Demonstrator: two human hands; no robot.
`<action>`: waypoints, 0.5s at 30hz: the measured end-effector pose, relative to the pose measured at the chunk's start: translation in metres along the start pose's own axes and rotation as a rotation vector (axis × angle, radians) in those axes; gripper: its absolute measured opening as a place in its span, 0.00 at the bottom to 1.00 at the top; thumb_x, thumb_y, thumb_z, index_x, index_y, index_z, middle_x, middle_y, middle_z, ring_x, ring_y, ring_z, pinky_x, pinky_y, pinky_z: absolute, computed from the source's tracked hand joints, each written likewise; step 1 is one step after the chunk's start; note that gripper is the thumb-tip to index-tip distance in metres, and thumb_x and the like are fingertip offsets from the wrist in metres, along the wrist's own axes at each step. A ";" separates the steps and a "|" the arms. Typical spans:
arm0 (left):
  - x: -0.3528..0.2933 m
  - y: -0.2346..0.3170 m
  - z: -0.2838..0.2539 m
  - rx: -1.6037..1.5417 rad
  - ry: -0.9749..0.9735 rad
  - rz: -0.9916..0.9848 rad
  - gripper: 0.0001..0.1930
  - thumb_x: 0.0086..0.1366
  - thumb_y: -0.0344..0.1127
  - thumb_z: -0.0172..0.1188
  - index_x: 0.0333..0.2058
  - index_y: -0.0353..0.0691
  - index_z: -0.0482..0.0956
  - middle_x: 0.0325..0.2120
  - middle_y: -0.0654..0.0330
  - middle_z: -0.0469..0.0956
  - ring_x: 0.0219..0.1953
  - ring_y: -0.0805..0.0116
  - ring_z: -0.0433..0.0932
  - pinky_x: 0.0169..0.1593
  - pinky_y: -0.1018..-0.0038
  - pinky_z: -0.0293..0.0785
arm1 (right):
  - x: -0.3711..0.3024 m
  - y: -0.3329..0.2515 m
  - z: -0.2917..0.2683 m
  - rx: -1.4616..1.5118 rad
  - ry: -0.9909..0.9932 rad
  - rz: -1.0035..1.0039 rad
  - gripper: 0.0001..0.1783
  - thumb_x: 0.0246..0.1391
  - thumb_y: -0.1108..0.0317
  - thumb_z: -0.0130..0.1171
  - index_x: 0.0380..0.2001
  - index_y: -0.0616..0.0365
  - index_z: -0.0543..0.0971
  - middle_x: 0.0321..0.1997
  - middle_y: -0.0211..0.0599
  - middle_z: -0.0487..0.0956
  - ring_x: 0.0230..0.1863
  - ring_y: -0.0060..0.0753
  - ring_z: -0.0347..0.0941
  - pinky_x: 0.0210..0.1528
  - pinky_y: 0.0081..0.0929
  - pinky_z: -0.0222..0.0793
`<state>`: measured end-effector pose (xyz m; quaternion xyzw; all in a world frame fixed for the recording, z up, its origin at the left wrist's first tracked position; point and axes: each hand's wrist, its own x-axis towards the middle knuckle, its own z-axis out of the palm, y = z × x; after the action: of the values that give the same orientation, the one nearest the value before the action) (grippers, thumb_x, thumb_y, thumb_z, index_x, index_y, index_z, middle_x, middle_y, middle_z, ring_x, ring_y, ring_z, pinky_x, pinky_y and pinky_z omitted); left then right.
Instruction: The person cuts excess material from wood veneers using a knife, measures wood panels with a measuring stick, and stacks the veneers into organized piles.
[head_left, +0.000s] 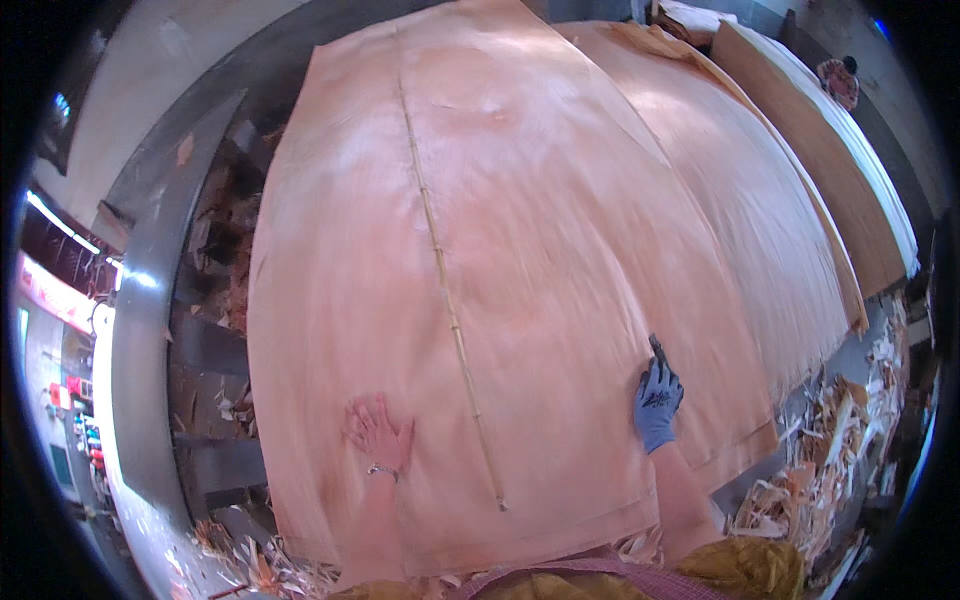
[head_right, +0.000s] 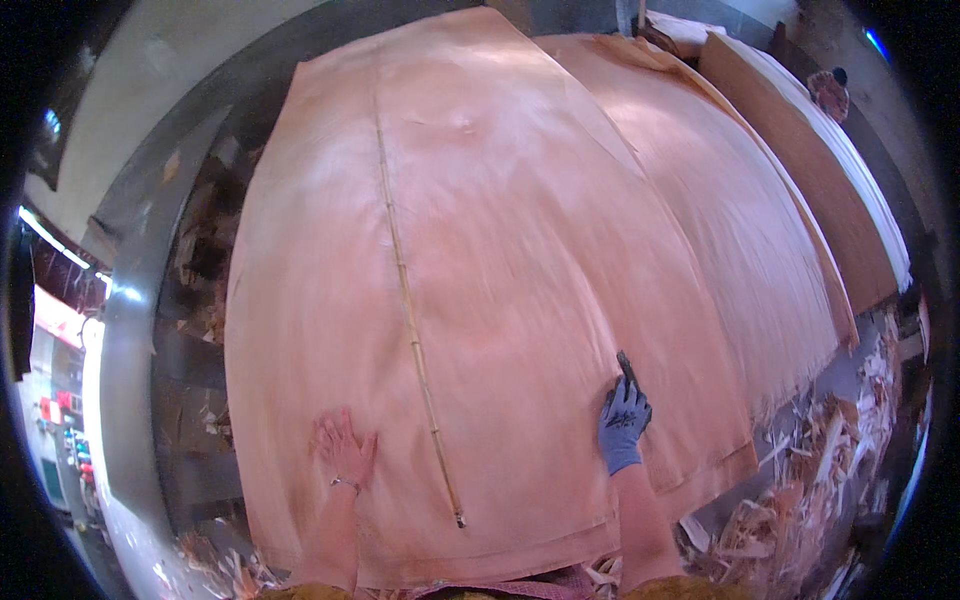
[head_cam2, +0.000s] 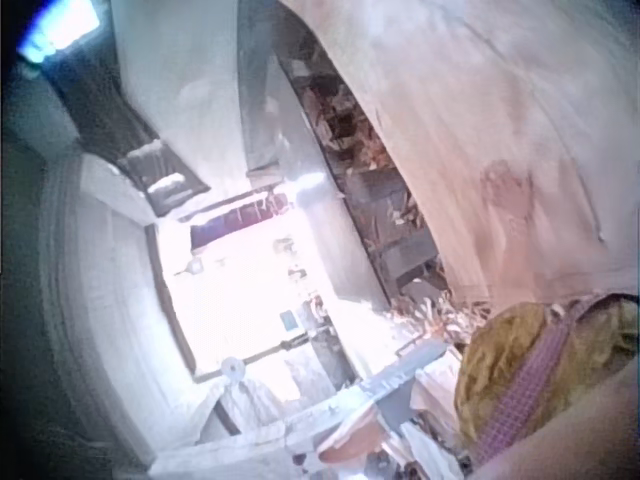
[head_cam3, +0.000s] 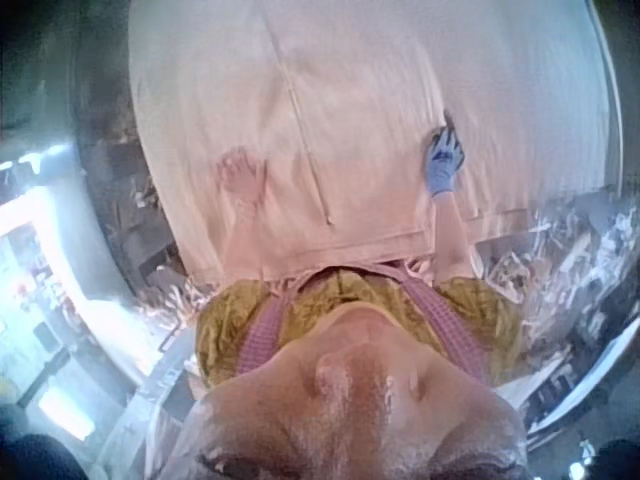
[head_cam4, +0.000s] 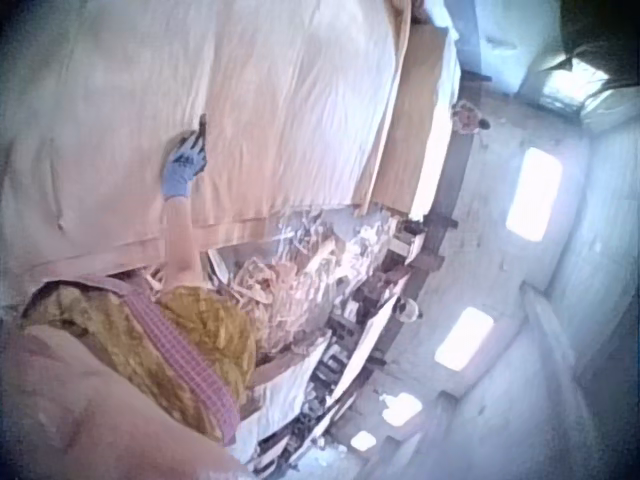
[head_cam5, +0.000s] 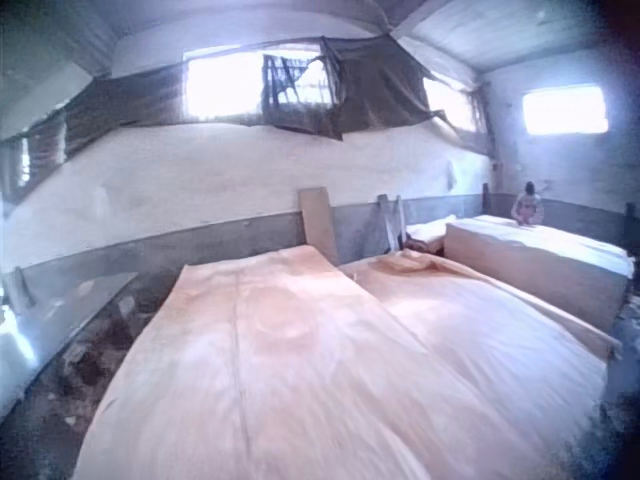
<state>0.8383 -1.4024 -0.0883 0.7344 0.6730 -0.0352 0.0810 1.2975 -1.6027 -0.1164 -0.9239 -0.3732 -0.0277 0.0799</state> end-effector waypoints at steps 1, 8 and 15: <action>0.002 0.004 0.001 -0.013 -0.048 -0.004 0.45 0.58 0.63 0.54 0.69 0.54 0.47 0.69 0.45 0.39 0.71 0.44 0.34 0.66 0.38 0.27 | -0.006 0.005 0.001 -0.008 0.082 0.004 0.21 0.59 0.63 0.49 0.55 0.56 0.71 0.50 0.40 0.75 0.47 0.45 0.70 0.47 0.47 0.65; -0.100 0.029 -0.054 0.025 -0.265 -0.090 0.45 0.59 0.64 0.52 0.69 0.53 0.46 0.70 0.45 0.40 0.71 0.43 0.36 0.65 0.36 0.32 | -0.019 0.034 -0.005 -0.080 0.179 0.142 0.21 0.58 0.65 0.50 0.54 0.54 0.71 0.49 0.43 0.75 0.48 0.49 0.70 0.49 0.46 0.67; -0.124 0.044 0.001 -0.125 0.002 0.077 0.32 0.61 0.56 0.57 0.52 0.33 0.67 0.53 0.39 0.67 0.58 0.45 0.63 0.60 0.57 0.58 | -0.016 0.064 0.010 0.170 0.126 0.247 0.18 0.53 0.63 0.55 0.48 0.52 0.74 0.45 0.44 0.76 0.45 0.50 0.72 0.46 0.46 0.69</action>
<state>0.8707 -1.5278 -0.0663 0.7531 0.6454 0.0111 0.1272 1.3309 -1.6572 -0.1364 -0.9491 -0.2519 -0.0440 0.1839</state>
